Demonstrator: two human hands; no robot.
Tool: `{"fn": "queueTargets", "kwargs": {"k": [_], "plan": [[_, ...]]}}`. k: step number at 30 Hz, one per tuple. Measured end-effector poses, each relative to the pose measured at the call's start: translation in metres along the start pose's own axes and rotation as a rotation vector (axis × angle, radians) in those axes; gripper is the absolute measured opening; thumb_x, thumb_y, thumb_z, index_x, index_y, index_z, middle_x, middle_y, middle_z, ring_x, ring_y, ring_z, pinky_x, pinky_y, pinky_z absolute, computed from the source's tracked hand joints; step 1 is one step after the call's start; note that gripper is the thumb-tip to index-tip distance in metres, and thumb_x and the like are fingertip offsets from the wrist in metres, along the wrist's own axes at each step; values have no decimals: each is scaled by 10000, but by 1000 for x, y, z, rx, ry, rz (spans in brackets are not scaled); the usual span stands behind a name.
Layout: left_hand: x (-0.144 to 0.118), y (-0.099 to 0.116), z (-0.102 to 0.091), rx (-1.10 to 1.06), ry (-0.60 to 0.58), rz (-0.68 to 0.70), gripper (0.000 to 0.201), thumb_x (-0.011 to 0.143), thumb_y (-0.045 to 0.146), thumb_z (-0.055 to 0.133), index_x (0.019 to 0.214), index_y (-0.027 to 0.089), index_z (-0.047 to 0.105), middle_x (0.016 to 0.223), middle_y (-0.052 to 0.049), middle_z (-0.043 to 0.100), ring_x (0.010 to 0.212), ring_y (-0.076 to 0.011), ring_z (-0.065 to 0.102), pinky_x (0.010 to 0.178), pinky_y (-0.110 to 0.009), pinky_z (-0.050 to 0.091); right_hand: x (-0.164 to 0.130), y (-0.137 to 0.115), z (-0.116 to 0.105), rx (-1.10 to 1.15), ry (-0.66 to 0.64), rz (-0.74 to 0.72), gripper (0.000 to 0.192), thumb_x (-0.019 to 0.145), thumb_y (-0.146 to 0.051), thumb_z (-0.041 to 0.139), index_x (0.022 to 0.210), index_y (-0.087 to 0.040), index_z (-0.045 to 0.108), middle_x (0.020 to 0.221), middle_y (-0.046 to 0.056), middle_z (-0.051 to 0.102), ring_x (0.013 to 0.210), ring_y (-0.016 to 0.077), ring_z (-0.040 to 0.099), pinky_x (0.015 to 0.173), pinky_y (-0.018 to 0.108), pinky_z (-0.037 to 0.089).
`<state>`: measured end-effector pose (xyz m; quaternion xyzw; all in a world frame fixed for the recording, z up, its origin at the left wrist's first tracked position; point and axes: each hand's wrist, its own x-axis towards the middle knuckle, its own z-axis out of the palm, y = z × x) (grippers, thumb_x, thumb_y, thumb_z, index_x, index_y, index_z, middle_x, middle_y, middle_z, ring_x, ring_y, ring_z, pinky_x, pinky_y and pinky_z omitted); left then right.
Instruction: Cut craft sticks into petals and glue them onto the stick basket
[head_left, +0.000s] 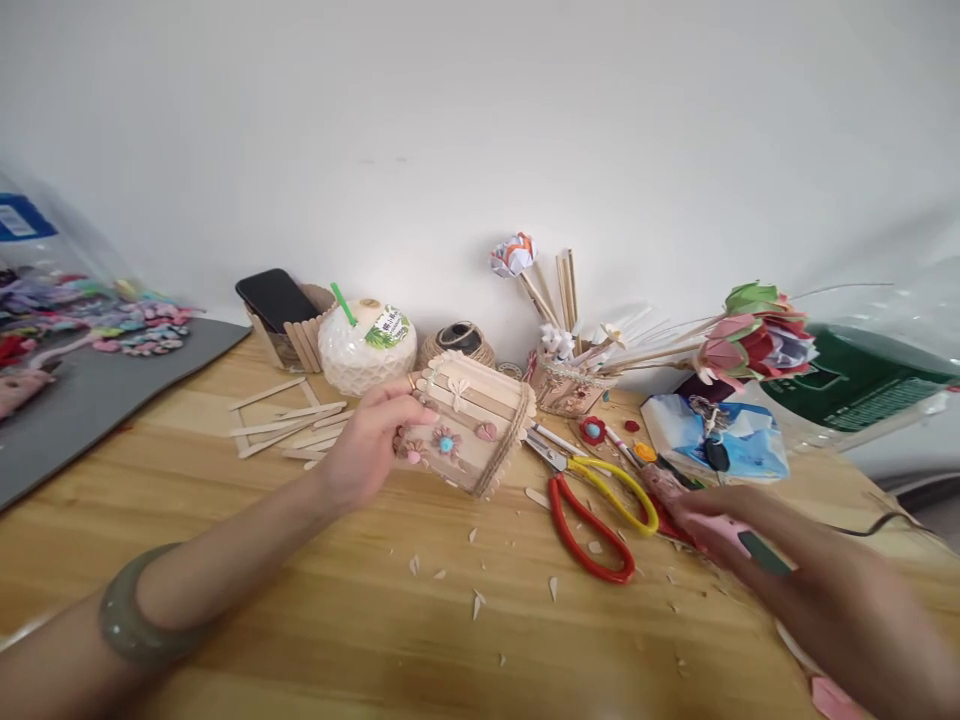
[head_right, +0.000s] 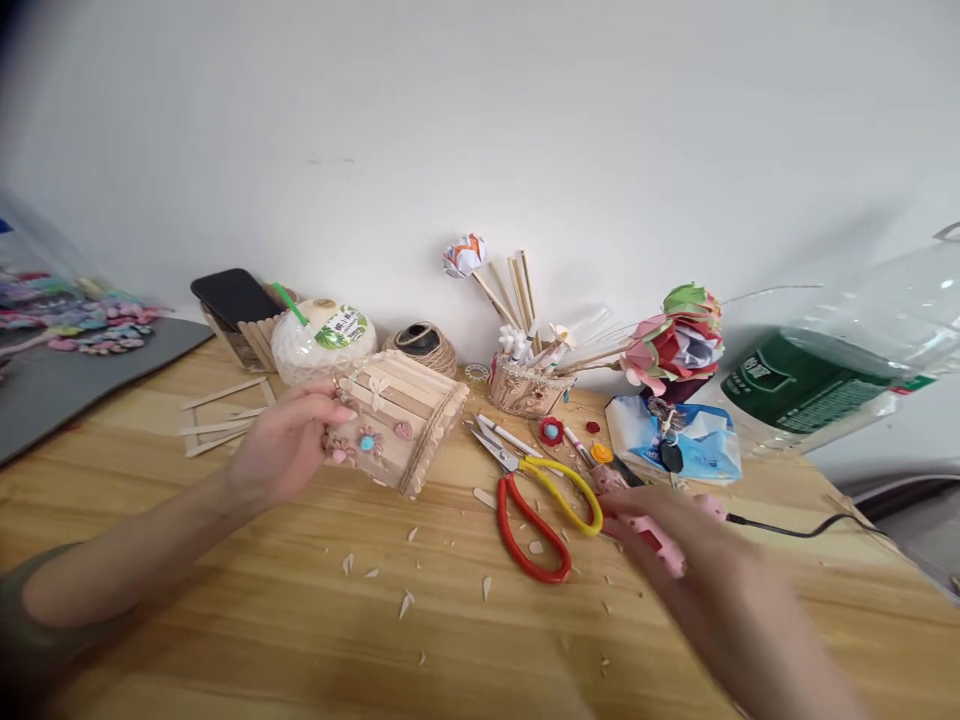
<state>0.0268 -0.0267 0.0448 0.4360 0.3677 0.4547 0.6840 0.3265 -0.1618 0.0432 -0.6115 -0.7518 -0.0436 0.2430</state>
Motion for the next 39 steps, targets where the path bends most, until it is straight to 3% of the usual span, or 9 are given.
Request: {"fn": "queueTargets", "kwargs": {"k": [1, 4, 7, 20, 24, 27, 32, 35, 39], "plan": [[0, 2, -3, 3, 9, 18, 60, 478, 176, 616, 522, 144, 592, 462, 27, 528, 445, -93, 458, 334, -168, 299, 2, -24, 11, 34, -30, -54, 128, 840, -292, 560, 951, -254, 610, 912, 66, 685, 832, 232, 649, 647, 302, 521], [3, 7, -13, 8, 2, 73, 50, 492, 172, 616, 525, 138, 601, 449, 31, 493, 428, -80, 414, 332, -170, 304, 11, -81, 46, 220, -363, -80, 134, 877, -173, 487, 880, -221, 613, 885, 42, 654, 782, 167, 629, 655, 269, 505], [6, 11, -22, 12, -26, 96, 51, 511, 170, 614, 552, 139, 612, 465, 25, 505, 433, -83, 418, 334, -172, 307, 26, -107, 72, 297, -431, -37, 182, 870, -104, 469, 828, -189, 625, 835, 37, 635, 742, 156, 603, 649, 267, 479], [9, 7, -37, 28, -57, 26, 77, 545, 180, 626, 607, 145, 654, 546, 2, 612, 497, -107, 517, 355, -158, 304, 46, -123, 109, 392, -587, -83, 111, 836, -108, 560, 791, -177, 633, 843, 23, 593, 782, 140, 558, 691, 237, 437], [9, 6, -37, 62, -84, 16, 57, 567, 182, 610, 607, 151, 637, 545, 11, 600, 492, -104, 507, 373, -166, 288, 49, -127, 105, 370, -590, -114, 142, 837, -67, 529, 776, -158, 620, 819, 29, 599, 771, 142, 560, 693, 245, 448], [7, 4, -38, 93, -130, 44, 82, 580, 197, 600, 638, 150, 634, 567, 6, 592, 499, -103, 478, 386, -176, 283, 53, -130, 84, 386, -558, -182, 157, 859, -74, 491, 789, -161, 600, 810, 36, 595, 754, 145, 559, 660, 241, 463], [1, 0, -39, 202, -250, 64, 39, 640, 196, 584, 623, 161, 583, 556, 28, 534, 518, -93, 440, 438, -182, 318, 67, -128, 43, 421, -146, -251, 140, 854, -68, 508, 837, -186, 583, 799, 20, 573, 712, 126, 557, 607, 216, 446], [-3, -2, -38, 259, -303, 57, 51, 670, 207, 584, 646, 162, 575, 561, 33, 508, 518, -90, 402, 457, -192, 316, 80, -126, 34, 366, -19, -257, 139, 854, -63, 516, 849, -184, 584, 803, 14, 566, 690, 111, 551, 598, 211, 437], [-8, -2, -33, 277, -346, 58, 51, 677, 203, 585, 704, 160, 592, 608, 19, 535, 548, -99, 413, 463, -201, 297, 90, -126, 36, 275, 16, -302, 123, 879, -91, 494, 894, -178, 580, 819, 19, 552, 672, 108, 550, 589, 215, 436]]}}
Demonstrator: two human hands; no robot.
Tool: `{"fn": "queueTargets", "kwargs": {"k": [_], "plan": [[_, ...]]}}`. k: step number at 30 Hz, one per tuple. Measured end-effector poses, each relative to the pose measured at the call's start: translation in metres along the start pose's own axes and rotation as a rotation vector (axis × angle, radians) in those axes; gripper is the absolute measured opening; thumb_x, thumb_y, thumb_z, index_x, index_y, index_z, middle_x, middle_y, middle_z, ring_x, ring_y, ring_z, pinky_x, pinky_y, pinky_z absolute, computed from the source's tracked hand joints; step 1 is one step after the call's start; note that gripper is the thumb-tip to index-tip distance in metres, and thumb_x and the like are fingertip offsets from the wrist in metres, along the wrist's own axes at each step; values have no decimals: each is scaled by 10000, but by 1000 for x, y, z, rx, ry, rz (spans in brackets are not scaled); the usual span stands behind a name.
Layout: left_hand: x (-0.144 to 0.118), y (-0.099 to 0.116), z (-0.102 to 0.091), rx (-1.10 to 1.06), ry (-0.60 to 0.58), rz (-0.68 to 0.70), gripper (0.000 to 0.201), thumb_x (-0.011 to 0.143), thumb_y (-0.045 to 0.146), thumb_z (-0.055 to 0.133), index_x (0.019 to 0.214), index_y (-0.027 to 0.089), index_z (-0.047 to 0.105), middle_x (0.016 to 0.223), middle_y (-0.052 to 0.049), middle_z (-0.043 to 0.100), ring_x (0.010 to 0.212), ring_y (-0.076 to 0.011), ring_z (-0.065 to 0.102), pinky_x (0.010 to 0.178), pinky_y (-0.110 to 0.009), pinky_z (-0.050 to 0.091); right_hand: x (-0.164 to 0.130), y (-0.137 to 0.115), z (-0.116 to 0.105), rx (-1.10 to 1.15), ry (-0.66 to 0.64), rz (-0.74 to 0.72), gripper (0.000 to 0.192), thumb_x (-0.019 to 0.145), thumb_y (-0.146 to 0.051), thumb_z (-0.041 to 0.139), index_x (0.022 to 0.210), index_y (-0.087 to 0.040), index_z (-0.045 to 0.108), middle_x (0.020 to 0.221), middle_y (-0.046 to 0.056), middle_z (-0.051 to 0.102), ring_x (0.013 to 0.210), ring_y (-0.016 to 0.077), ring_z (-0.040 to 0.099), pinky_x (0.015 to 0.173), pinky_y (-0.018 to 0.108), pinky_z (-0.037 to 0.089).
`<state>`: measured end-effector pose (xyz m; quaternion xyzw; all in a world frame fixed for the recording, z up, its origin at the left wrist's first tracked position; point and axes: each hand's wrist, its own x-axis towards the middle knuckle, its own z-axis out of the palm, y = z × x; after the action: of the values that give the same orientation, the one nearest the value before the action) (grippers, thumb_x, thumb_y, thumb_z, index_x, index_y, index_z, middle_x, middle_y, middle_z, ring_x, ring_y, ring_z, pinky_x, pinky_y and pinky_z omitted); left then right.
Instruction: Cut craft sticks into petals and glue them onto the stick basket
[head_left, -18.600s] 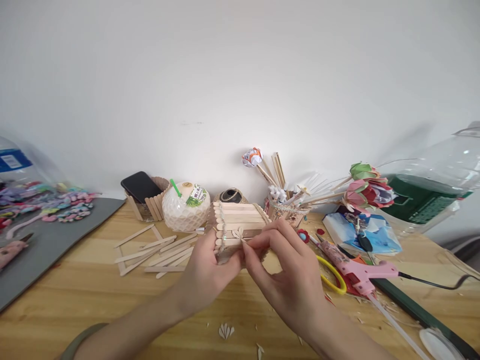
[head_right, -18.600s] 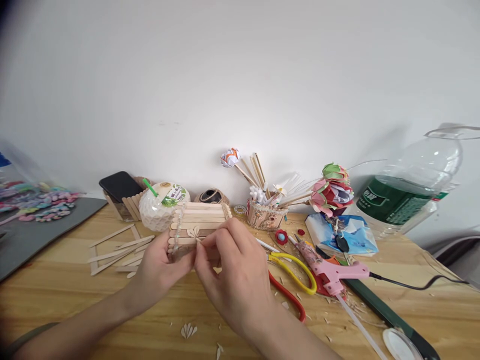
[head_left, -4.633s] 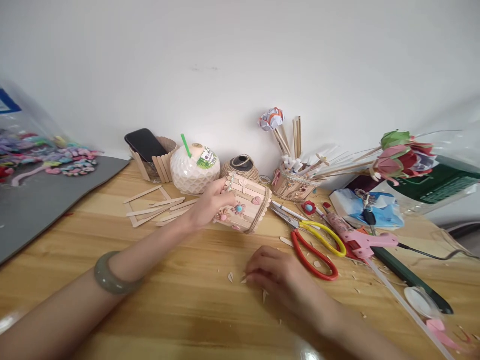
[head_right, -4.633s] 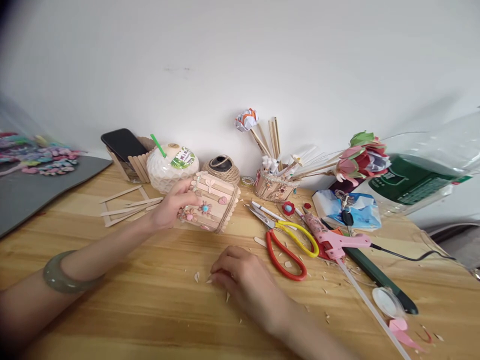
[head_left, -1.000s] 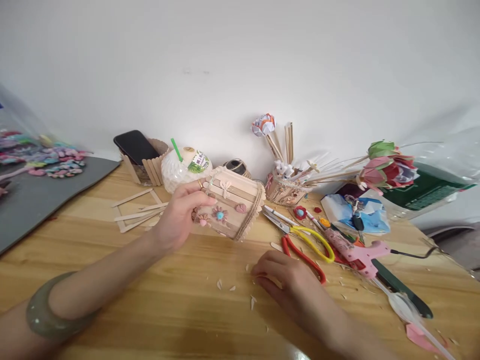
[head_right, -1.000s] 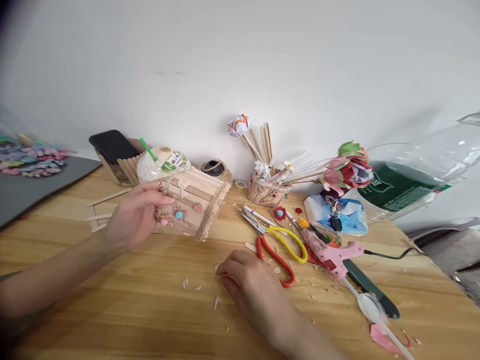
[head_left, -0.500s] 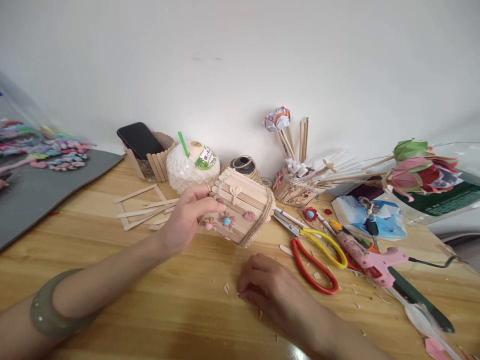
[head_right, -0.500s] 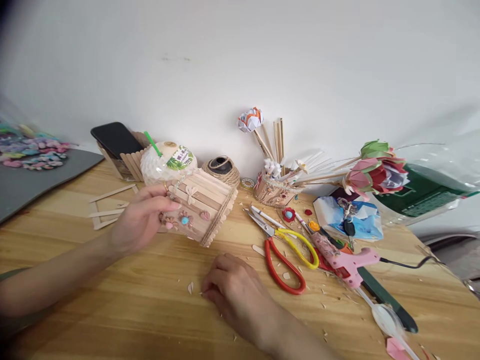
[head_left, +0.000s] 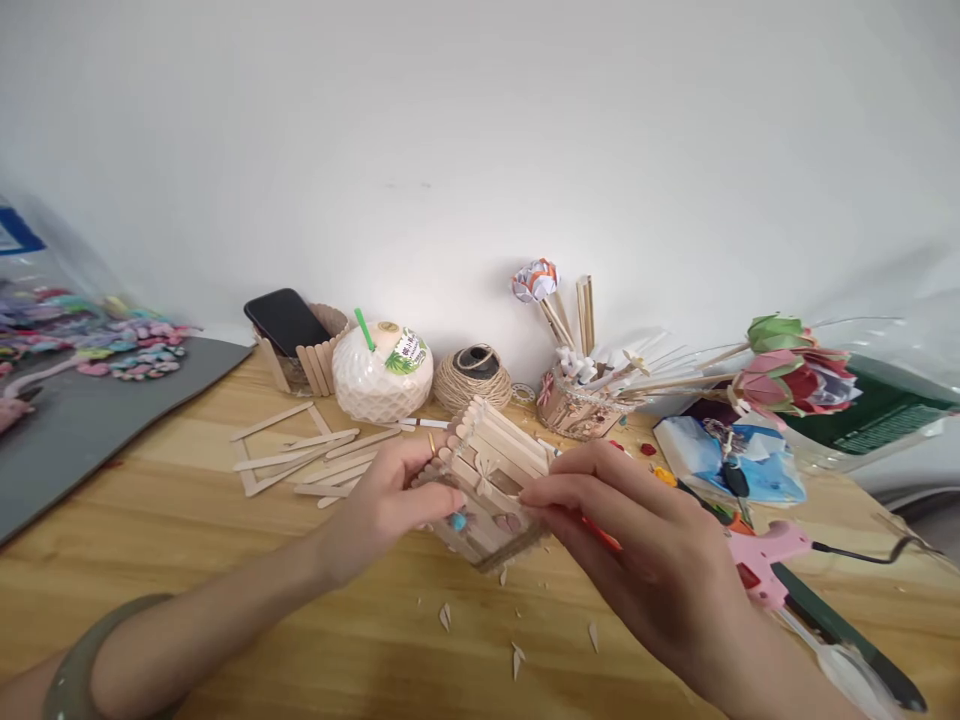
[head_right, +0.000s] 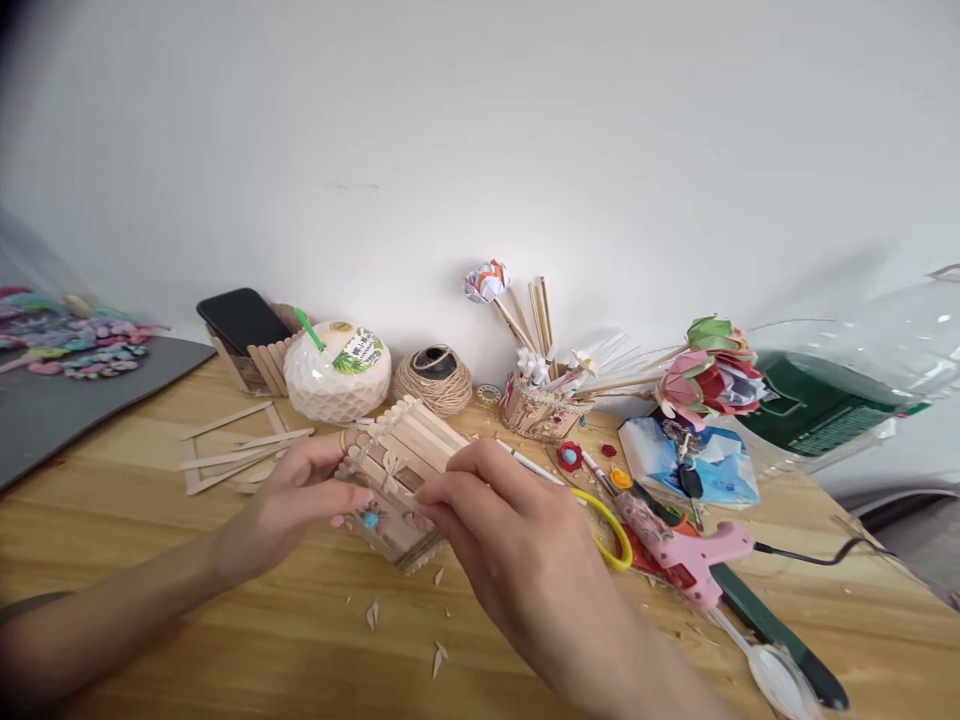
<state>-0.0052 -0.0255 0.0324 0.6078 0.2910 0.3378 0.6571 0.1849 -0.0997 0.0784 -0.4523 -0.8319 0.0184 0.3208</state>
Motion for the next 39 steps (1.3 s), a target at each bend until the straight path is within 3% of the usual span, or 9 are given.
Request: {"fn": "queueTargets", "kwargs": {"k": [7, 12, 27, 35, 39], "plan": [[-2, 4, 5, -19, -39, 6, 34, 677, 193, 580, 667, 160, 582, 596, 18, 517, 547, -105, 408, 499, -217, 325, 1, 1, -1, -142, -108, -54, 180, 884, -72, 433, 952, -188, 552, 841, 26, 525, 632, 108, 510, 550, 213, 393], [-4, 2, 6, -12, -56, 4, 53, 698, 207, 580, 702, 158, 599, 637, 7, 531, 613, -126, 448, 571, -235, 368, 5, -2, -5, -207, -154, -74, 239, 889, -73, 361, 851, -174, 574, 774, 17, 504, 559, 94, 441, 484, 193, 344], [-5, 0, 8, -74, -69, -17, 44, 697, 187, 576, 712, 159, 606, 646, 9, 547, 619, -128, 466, 582, -236, 382, 6, -6, -5, -202, -165, -111, 225, 900, -96, 392, 868, -144, 609, 753, 27, 501, 578, 116, 459, 483, 221, 354], [-5, -1, 8, -93, -81, -10, 36, 699, 171, 574, 705, 160, 607, 642, 12, 554, 606, -117, 466, 561, -219, 381, 12, -11, -7, -218, -182, -97, 350, 898, -86, 286, 705, -167, 566, 697, 20, 490, 519, 109, 437, 426, 221, 331], [-4, 0, 8, -108, -76, -16, 42, 690, 166, 579, 709, 161, 616, 635, 14, 561, 597, -111, 465, 555, -214, 377, 9, -7, -9, -203, -187, -116, 311, 906, -89, 314, 804, -161, 599, 709, 15, 512, 521, 100, 435, 439, 217, 320]]}}
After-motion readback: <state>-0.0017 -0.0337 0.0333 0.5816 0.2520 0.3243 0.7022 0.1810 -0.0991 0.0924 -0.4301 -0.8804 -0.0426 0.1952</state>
